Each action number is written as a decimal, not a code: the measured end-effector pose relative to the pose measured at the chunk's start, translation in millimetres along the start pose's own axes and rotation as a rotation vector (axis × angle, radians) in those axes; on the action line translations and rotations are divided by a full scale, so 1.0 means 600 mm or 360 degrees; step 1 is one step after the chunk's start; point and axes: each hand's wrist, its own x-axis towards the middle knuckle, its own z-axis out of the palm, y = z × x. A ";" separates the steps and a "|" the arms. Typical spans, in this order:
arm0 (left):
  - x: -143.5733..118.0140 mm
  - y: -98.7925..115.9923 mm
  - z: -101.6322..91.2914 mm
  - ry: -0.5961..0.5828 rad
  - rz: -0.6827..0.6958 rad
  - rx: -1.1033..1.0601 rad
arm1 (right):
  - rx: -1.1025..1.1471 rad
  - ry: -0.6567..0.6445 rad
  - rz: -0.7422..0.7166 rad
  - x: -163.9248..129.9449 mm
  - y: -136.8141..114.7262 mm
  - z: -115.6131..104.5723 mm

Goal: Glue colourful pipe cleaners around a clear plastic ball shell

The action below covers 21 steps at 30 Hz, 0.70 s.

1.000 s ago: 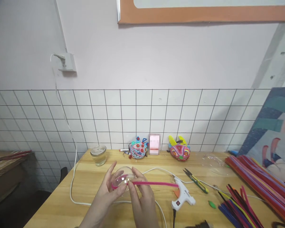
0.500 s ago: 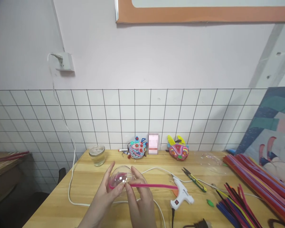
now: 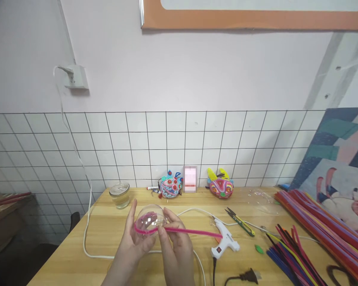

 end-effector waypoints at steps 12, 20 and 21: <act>0.053 0.026 -0.092 0.0074 0.0073 0.0666 | 0.0435 0.0207 0.0477 0.062 0.006 -0.035; 0.045 0.035 -0.078 0.0132 0.0082 0.0754 | 0.0449 0.0182 0.0531 0.056 0.013 -0.031; 0.044 0.036 -0.075 0.0130 0.0076 0.0734 | 0.0448 0.0173 0.0535 0.055 0.014 -0.030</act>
